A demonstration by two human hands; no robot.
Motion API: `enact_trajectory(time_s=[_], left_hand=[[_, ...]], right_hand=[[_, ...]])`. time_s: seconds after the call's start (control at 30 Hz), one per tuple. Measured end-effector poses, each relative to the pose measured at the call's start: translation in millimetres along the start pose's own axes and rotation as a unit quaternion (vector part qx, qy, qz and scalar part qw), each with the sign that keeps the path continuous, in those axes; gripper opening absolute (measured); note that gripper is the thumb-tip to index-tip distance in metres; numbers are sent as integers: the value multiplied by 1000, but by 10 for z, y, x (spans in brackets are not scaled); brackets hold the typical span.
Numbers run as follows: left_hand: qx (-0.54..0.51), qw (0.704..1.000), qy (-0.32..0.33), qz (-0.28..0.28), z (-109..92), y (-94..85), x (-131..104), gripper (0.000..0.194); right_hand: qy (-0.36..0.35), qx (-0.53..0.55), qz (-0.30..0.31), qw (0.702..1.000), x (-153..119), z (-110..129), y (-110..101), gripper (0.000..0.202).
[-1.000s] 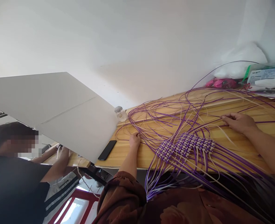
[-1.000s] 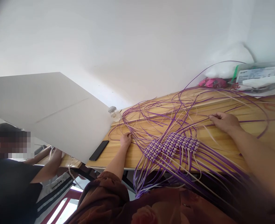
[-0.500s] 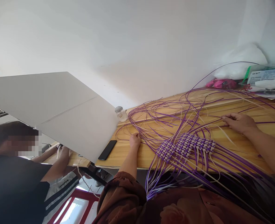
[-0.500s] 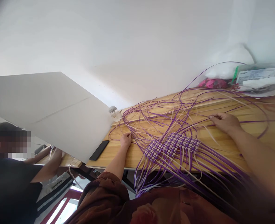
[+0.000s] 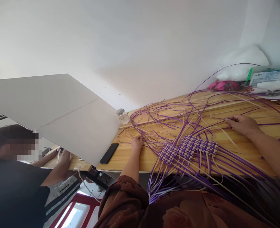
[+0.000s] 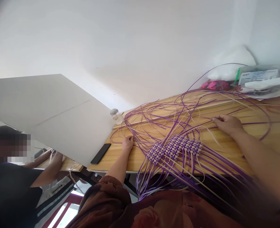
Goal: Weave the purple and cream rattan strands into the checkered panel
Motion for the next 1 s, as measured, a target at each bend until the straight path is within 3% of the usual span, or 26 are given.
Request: enact_trajectory(time_s=[1.0], left_hand=[[-6, 1000, -12, -13, -52, -72, -45, 31]], right_hand=[[-2, 17, 3, 1000, -44, 14, -17, 31]])
Point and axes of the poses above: each hand's wrist, its own x-axis towards the middle knuckle, its own y-axis out of the palm, z = x × y, the point moved 10 cm from there along x, towards the middle knuckle, and after that the axes turned 13 degrees about y, right-handed, at the moved point
